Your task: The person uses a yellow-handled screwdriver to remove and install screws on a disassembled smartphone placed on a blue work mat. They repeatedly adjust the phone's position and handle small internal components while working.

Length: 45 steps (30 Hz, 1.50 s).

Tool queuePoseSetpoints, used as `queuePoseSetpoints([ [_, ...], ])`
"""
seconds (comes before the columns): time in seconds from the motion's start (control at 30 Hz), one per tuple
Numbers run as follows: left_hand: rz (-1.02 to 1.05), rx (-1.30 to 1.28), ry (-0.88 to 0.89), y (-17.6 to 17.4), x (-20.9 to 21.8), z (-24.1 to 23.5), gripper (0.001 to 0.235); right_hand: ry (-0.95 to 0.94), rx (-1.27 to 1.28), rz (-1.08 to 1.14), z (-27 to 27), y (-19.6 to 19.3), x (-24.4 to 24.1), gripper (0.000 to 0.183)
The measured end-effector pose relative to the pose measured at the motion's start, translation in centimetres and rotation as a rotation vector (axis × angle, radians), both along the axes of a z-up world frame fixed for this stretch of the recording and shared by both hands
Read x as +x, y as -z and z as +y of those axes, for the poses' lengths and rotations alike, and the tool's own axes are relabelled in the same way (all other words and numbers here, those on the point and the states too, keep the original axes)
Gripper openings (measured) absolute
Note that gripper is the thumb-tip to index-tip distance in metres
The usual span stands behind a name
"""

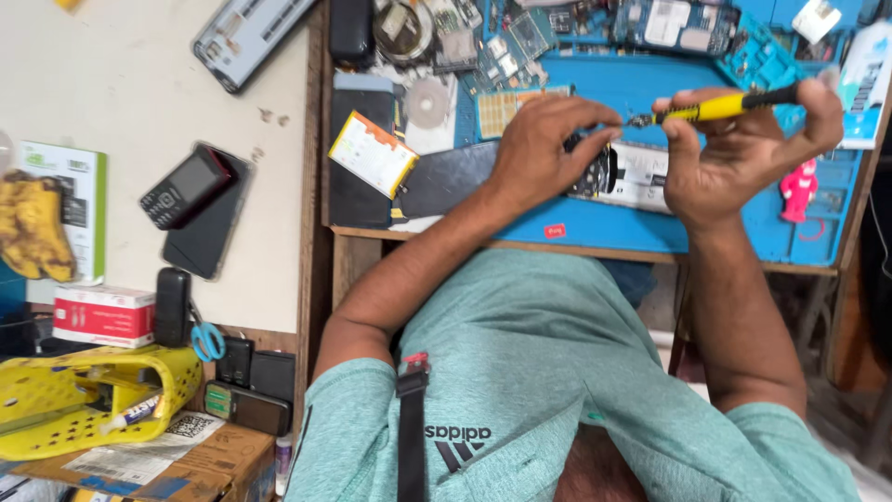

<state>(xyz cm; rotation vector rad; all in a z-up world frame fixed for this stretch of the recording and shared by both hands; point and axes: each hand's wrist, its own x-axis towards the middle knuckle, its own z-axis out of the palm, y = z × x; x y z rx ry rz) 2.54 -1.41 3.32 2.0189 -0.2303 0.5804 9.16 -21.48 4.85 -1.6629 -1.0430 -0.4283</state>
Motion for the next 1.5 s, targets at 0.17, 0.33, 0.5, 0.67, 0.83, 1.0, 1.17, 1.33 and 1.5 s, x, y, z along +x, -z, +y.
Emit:
queuePoseSetpoints([
  [0.17,0.011,-0.017,0.001,-0.1,-0.1,0.0,0.014,0.022,0.073,0.083,0.1,0.5,-0.8,0.08],
  [0.33,0.015,-0.074,0.021,-0.3,0.0,-0.1,0.014,0.039,0.096,0.077,0.4,0.3,-0.9,0.078],
  [0.5,0.063,-0.095,0.033,-0.1,0.0,-0.1,0.014,0.111,0.078,0.001,0.3,0.6,-1.2,0.082],
  [0.67,0.029,-0.083,0.018,-0.1,-0.1,-0.2,0.014,0.164,0.066,-0.034,-0.1,1.2,-1.2,0.086],
  [0.83,0.055,-0.099,0.03,-0.5,-0.4,-0.5,0.013,0.149,0.074,-0.024,-0.4,1.2,-1.3,0.089],
  [1.0,0.033,-0.123,0.075,-0.2,0.0,-0.3,0.014,0.105,0.145,0.109,-0.8,2.7,0.0,0.085],
  [1.17,0.062,-0.151,0.127,0.1,0.3,-0.1,0.012,0.062,0.262,0.418,-2.3,5.4,-0.1,0.091],
  [1.33,0.069,-0.119,0.149,-0.8,-0.2,-0.1,0.013,0.018,0.391,0.626,-1.9,6.0,0.1,0.074],
  [1.5,0.03,-0.134,0.154,-0.8,0.1,0.1,0.012,-0.062,0.531,0.744,-1.8,6.6,0.5,0.05],
])
